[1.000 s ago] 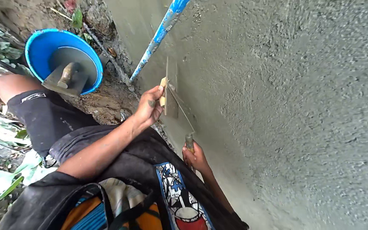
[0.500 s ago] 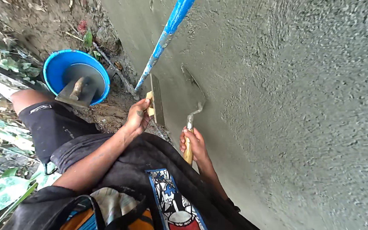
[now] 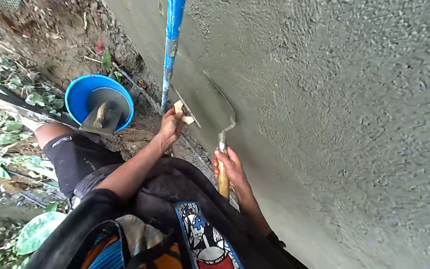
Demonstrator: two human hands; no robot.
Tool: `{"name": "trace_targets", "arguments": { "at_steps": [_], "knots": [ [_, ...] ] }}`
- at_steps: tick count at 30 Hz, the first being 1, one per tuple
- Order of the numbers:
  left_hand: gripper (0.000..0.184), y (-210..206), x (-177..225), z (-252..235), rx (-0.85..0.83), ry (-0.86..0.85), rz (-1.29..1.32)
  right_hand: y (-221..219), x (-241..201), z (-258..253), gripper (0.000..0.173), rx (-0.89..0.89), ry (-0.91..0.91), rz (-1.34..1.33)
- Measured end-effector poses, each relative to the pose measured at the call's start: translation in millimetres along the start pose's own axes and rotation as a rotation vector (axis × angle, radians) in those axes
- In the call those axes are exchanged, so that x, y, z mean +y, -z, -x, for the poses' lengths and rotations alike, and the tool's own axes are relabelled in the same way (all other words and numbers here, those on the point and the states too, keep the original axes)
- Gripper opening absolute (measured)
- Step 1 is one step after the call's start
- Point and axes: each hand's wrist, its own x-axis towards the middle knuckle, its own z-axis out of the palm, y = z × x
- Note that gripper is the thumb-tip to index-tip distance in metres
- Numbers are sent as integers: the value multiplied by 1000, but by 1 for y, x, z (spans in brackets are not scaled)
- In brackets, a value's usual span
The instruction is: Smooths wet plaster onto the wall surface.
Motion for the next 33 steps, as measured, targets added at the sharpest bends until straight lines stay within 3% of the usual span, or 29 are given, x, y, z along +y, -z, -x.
{"name": "trace_targets", "arguments": {
  "at_steps": [6,10,13,20,28,33],
  "knots": [
    [34,-25,-10,-73,92,-154,26,28,1,49,18,-133,192,-100],
    [37,-36,-5,-112,188,-244,33,44,17,55,20,-128,203,-100],
    [34,-37,-5,-118,161,-269,60,49,31,59,22,-100,173,-140],
    [22,-56,23,-60,-33,-299,144,59,35,70,25,-121,178,-187],
    [24,-118,77,27,-54,-274,149,70,12,67,26,-195,311,-142],
    [19,-152,123,73,-167,-345,198,66,4,71,23,-265,407,-175]
  ]
}}
